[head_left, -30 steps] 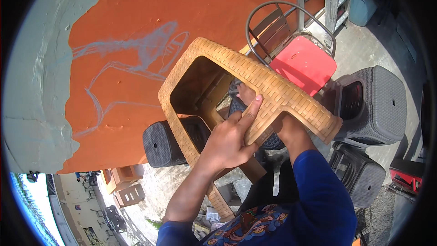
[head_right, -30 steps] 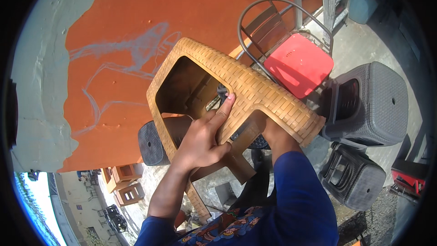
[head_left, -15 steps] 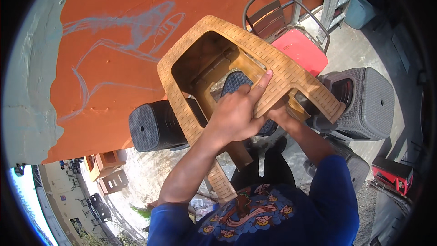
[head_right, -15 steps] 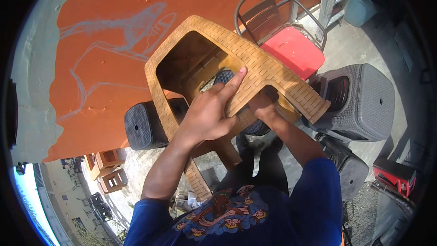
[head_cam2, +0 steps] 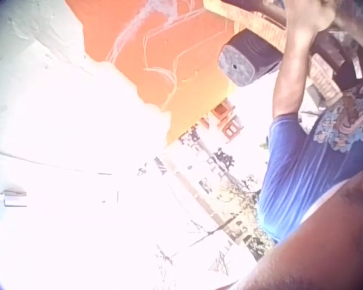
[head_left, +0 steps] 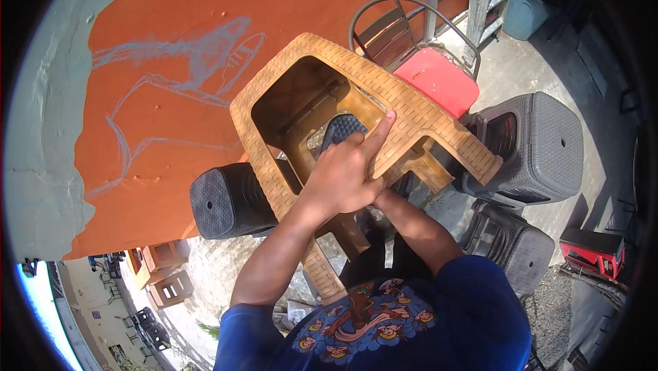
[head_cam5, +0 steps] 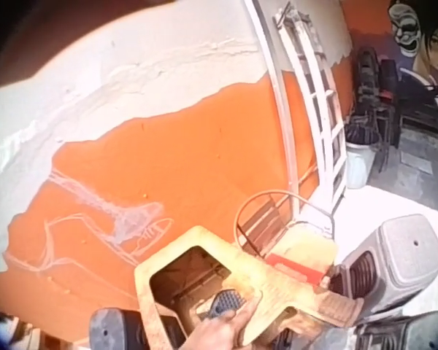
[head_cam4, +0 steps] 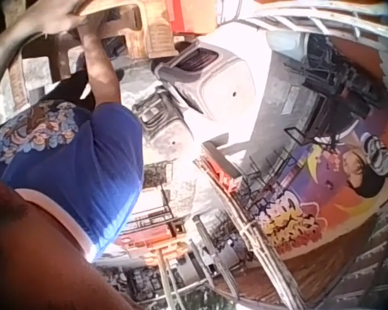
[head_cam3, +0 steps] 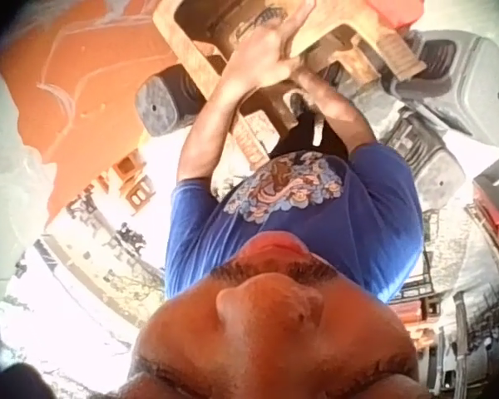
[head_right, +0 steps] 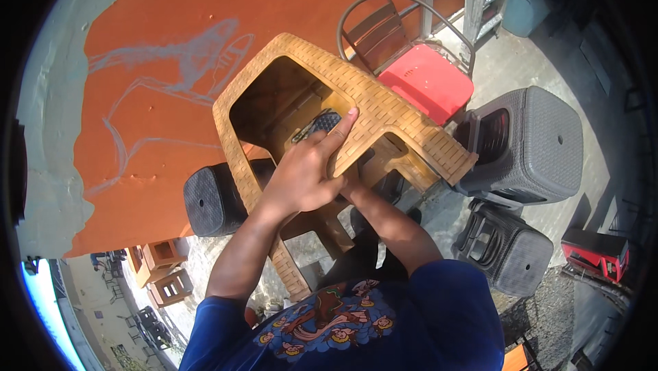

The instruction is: Cleaning plastic and wicker-style stools using a cloth.

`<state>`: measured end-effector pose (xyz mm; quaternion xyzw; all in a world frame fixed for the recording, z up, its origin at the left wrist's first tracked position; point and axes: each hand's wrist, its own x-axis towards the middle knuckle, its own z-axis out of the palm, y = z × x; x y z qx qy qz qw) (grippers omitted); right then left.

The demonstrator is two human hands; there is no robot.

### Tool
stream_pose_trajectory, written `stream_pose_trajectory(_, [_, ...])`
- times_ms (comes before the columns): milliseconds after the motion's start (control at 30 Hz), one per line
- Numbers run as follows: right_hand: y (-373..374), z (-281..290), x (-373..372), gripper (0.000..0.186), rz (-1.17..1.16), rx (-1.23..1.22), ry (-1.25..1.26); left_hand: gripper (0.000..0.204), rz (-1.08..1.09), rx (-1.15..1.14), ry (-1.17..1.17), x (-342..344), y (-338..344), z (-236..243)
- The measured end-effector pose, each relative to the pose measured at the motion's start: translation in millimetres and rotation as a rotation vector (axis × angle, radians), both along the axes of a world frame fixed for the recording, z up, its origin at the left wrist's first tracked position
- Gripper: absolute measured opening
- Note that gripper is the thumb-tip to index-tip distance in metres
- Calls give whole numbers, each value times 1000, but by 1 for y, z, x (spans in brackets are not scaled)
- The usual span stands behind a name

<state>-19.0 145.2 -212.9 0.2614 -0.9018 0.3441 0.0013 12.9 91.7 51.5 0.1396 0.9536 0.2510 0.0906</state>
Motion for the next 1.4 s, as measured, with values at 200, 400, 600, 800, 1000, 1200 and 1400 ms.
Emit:
stream_pose_trajectory(200, [-50,-10,-105,28,-97,346,-6,102,-142,67,-89,-11,3,-1])
stream_pose_trajectory(400, [-77,-9,-36,37,147,114,-56,97,-115,23,-65,-14,-3,4])
stream_pose_trajectory(600, [-12,19,-17,55,222,-442,-411,94,-45,-36,-22,-31,-14,11])
stream_pose_trajectory(800, [83,154,-20,38,53,103,-69,85,24,91,-172,-93,-78,27])
stream_pose_trajectory(1000, [138,227,4,80,-233,-92,278,74,-136,94,-259,-159,-92,33])
stream_pose_trajectory(1200, [184,221,-5,87,-732,-137,229,79,-332,-231,-481,-176,-11,40])
stream_pose_trajectory(1400, [218,168,4,27,-901,-31,16,94,-490,-524,-386,-150,48,42])
